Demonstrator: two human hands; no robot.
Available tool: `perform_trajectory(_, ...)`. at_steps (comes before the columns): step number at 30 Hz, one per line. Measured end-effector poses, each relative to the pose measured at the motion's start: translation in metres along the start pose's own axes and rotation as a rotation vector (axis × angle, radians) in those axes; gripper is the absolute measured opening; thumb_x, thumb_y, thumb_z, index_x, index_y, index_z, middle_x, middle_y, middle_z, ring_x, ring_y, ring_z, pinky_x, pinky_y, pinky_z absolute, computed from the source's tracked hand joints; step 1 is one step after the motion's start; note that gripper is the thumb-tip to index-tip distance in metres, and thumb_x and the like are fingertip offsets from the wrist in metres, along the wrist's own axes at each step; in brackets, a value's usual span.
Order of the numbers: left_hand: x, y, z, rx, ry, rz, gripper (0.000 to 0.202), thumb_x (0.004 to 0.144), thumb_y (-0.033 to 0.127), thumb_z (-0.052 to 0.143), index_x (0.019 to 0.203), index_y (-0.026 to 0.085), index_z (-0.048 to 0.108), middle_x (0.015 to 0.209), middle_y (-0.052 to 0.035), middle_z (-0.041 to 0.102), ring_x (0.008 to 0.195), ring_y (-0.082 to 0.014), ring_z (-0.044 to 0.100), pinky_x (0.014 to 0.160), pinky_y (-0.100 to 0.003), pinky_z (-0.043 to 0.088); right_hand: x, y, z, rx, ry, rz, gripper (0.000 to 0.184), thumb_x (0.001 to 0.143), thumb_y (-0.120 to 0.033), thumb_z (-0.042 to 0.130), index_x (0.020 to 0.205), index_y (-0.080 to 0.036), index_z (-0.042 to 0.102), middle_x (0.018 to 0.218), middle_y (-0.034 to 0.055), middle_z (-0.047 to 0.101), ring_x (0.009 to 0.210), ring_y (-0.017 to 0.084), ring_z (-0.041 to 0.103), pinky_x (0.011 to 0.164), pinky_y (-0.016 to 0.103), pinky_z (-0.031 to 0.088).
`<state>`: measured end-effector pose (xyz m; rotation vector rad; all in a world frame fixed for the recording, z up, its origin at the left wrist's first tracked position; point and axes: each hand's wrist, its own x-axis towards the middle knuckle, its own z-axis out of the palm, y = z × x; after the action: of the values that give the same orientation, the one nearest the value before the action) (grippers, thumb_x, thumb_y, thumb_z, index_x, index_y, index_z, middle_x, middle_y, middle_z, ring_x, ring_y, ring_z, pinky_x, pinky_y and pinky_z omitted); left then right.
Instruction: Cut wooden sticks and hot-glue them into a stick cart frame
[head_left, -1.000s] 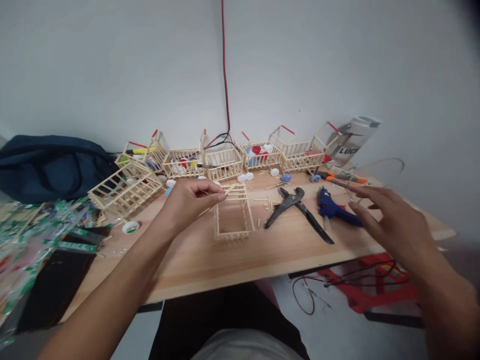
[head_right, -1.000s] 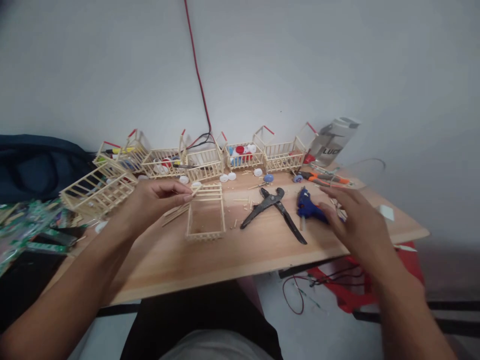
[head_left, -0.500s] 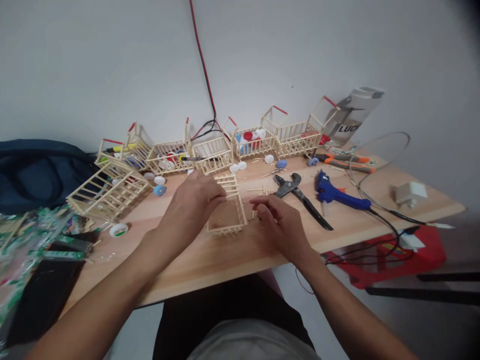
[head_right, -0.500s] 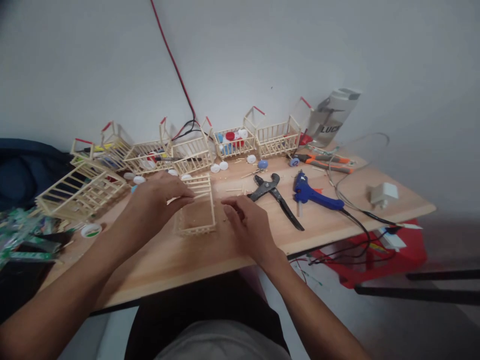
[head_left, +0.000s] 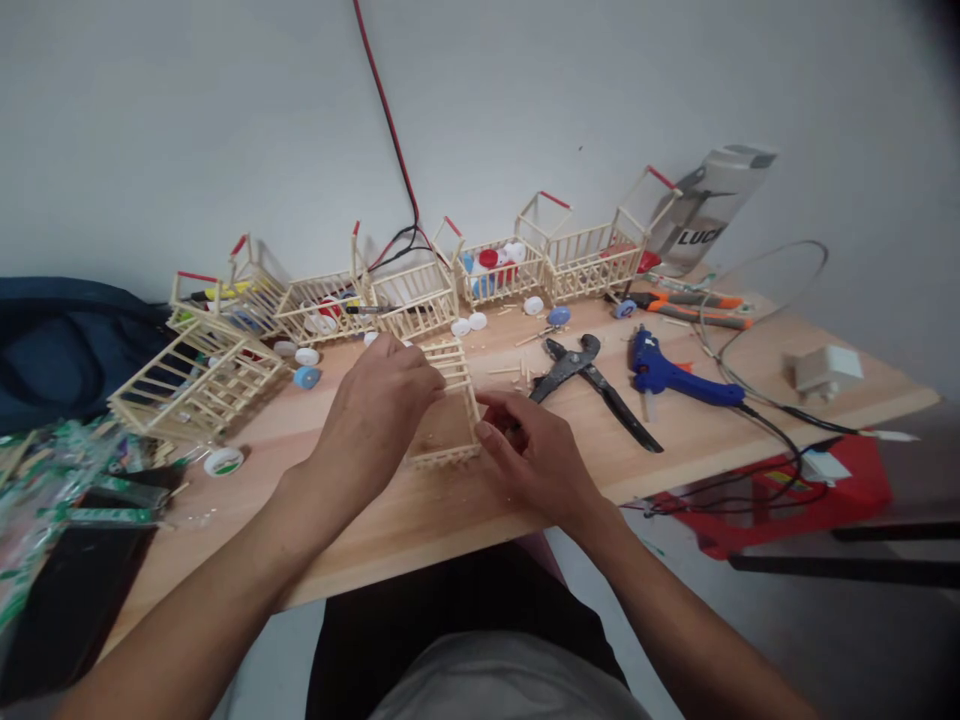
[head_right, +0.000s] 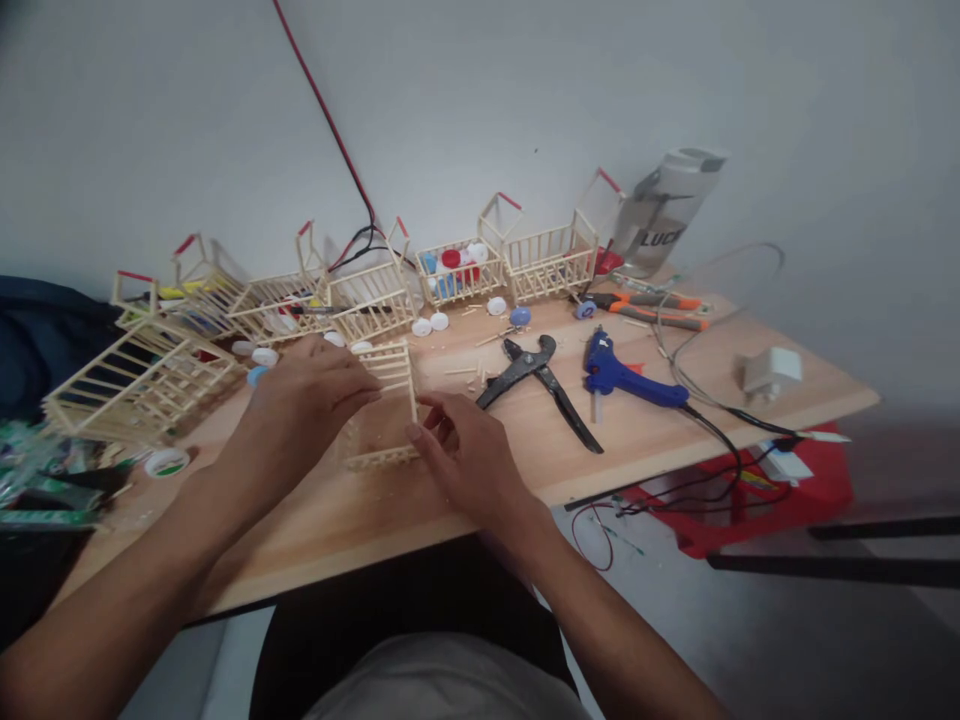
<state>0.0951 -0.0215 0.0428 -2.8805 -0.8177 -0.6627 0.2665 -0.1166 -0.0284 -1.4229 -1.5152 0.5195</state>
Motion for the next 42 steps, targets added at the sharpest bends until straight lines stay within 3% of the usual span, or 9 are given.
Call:
perform_trajectory(16, 0.002, 0.003, 0.003, 0.031, -0.022, -0.040, 0.025, 0.088, 0.020, 0.058, 0.064, 0.020, 0.065, 0.070, -0.0062, 0.064, 0.075, -0.0220, 0.045, 0.069, -0.037, 0.033, 0.001, 0.000, -0.002, 0.005, -0.059, 0.017, 0.035, 0.092, -0.038, 0.055, 0.120, -0.016, 0.061, 0.090, 0.0052, 0.070, 0.077, 0.016, 0.065, 0.071, 0.028, 0.049)
perform_trajectory(25, 0.003, 0.011, -0.007, 0.161, -0.133, -0.062, 0.025, 0.092, 0.020, 0.053, 0.072, 0.017, 0.068, 0.076, -0.0066, 0.066, 0.079, -0.0223, 0.048, 0.072, -0.037, 0.038, 0.001, 0.004, 0.000, -0.005, -0.050, -0.003, 0.036, 0.093, -0.036, 0.055, 0.119, -0.013, 0.062, 0.087, 0.0047, 0.069, 0.074, 0.015, 0.064, 0.071, 0.027, 0.049)
perform_trajectory(42, 0.002, 0.009, -0.001, 0.183, -0.134, -0.063, 0.024, 0.092, 0.019, 0.054, 0.075, 0.018, 0.070, 0.075, -0.0062, 0.064, 0.080, -0.0229, 0.046, 0.070, -0.037, 0.036, 0.001, 0.004, 0.000, -0.017, -0.055, 0.003, 0.035, 0.093, -0.036, 0.055, 0.120, -0.015, 0.062, 0.087, 0.0039, 0.070, 0.074, 0.015, 0.064, 0.071, 0.026, 0.048)
